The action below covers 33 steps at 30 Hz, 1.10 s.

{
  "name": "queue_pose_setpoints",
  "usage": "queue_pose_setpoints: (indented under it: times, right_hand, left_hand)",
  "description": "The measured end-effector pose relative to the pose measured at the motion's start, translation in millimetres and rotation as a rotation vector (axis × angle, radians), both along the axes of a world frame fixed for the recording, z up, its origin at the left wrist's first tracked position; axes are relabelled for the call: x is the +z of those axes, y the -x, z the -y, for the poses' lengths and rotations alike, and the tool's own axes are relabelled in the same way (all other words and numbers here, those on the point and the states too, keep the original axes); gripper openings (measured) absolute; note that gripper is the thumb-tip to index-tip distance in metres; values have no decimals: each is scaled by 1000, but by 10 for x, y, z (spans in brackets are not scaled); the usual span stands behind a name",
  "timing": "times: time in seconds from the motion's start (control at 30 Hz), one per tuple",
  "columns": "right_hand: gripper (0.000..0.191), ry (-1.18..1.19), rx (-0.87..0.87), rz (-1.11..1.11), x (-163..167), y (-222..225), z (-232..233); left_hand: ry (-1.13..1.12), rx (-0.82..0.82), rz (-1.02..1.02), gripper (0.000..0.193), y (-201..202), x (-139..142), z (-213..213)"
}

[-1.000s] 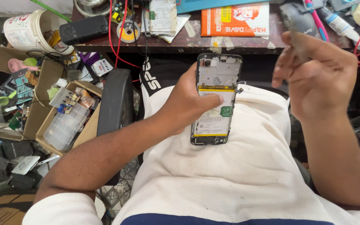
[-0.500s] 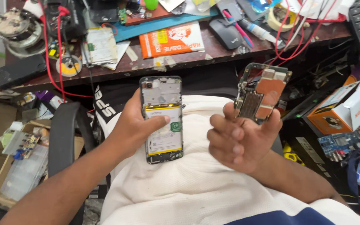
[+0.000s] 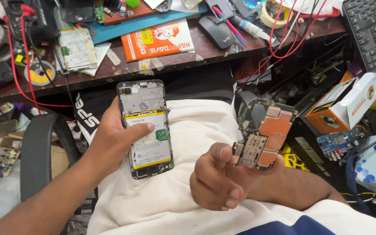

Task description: The person holds an opened realme smartphone and works on its internal components, disconnecting and removing the old battery from the chassis. They fit a new battery into the phone, reconnect it, close the back cover, and power the phone on, with the realme boot logo visible at the end.

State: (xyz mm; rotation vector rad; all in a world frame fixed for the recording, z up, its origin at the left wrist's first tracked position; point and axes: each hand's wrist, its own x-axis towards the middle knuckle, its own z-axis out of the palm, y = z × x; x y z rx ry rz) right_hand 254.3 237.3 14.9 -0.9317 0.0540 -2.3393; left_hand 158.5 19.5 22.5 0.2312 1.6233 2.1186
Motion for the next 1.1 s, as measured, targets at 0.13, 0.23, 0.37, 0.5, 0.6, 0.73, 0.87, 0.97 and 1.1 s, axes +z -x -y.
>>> queue_pose_setpoints:
  times: [0.13,0.23,0.37,0.5,0.6,0.73,0.87,0.97,1.1]
  right_hand:
    - [79,-3,22,-60,3,92,10]
    - [80,21,-5,-98,9,101,23]
    - [78,-14,1,-57,18,64,12]
    - [79,-8,-5,-45,-4,50,-1]
    - [80,-38,28,-17,-22,63,-26]
    - [80,-13,21,-33,-43,98,-22]
    - [81,30,-10,-33,-50,92,32]
    - [83,62,-30,-32,-62,85,63]
    - [84,87,-32,-43,-83,86,71]
  left_hand:
    - [12,11,-38,55,6,-3,2]
    - [-7,11,-33,56,4,-3,10]
    - [-11,3,-16,56,8,-5,16]
    - [7,-6,-42,55,7,-5,18]
    - [18,-9,-56,55,9,-5,16]
    - [73,3,-57,55,16,-16,11]
    - [80,9,-39,55,23,-33,-1]
    - [66,16,-20,56,33,-42,-15]
    - [73,24,-22,56,32,-39,-24]
